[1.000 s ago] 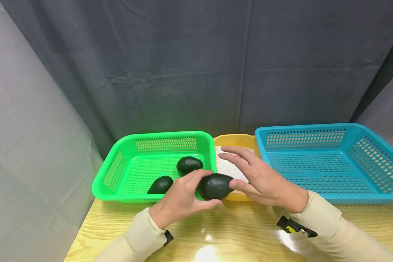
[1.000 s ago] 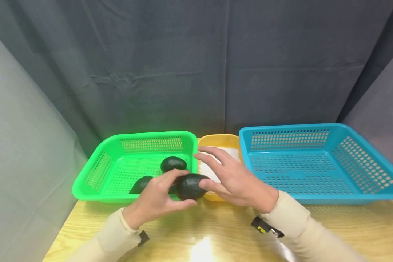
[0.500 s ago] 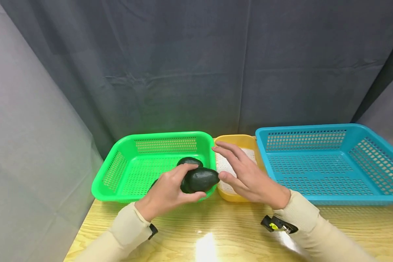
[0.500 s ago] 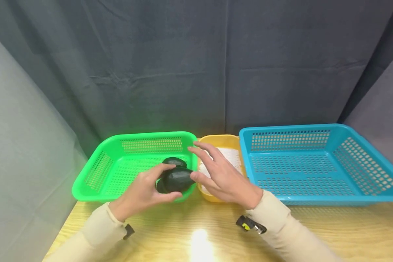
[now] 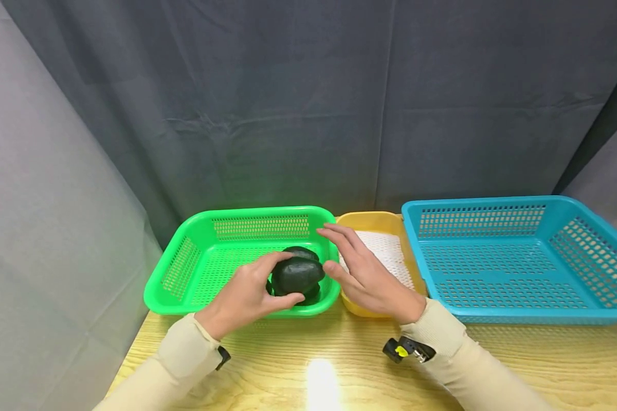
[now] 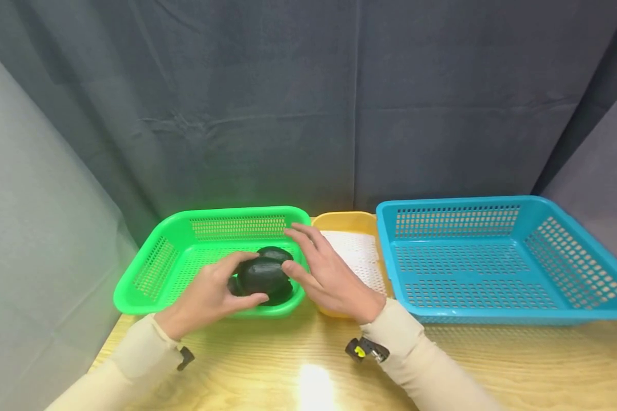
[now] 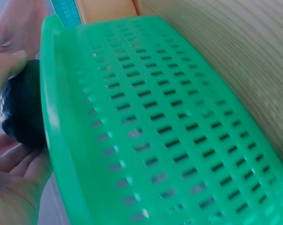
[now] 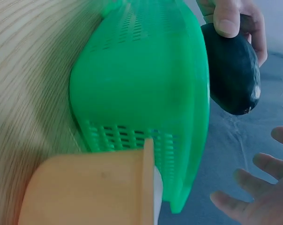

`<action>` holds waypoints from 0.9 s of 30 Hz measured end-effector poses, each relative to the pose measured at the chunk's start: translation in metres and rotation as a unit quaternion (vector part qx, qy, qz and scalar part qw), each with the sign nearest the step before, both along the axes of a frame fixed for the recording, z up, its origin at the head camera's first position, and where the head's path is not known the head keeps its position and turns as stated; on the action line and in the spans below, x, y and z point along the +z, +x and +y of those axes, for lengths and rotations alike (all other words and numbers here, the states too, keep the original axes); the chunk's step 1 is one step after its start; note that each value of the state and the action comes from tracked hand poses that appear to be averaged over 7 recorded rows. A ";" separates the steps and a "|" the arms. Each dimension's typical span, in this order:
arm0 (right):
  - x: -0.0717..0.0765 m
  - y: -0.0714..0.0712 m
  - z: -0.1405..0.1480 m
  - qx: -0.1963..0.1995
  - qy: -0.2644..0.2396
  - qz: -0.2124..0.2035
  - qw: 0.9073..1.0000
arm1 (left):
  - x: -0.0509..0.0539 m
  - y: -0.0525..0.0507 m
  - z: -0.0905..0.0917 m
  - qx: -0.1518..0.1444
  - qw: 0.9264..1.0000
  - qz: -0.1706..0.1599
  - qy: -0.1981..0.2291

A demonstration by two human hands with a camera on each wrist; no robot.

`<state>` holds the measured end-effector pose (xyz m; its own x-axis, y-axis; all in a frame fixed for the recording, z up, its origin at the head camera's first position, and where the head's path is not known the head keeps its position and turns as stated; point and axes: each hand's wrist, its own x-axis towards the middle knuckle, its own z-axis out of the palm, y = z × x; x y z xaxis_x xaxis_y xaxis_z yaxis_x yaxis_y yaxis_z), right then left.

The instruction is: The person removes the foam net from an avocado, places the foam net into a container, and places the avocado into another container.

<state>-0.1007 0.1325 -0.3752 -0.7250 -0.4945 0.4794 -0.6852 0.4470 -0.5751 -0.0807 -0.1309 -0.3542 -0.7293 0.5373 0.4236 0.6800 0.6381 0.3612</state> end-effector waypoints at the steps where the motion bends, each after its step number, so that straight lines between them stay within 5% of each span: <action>1: 0.000 0.000 -0.003 0.001 -0.002 -0.005 1.000 | 0.000 0.000 -0.002 0.005 1.000 -0.002 -0.002; 17: -0.006 -0.007 -0.027 0.009 0.008 -0.076 0.997 | -0.003 -0.003 -0.042 0.069 0.997 -0.017 -0.024; 27: -0.006 -0.010 -0.037 0.007 0.009 -0.080 0.997 | 0.001 -0.008 -0.060 0.122 0.991 -0.033 -0.044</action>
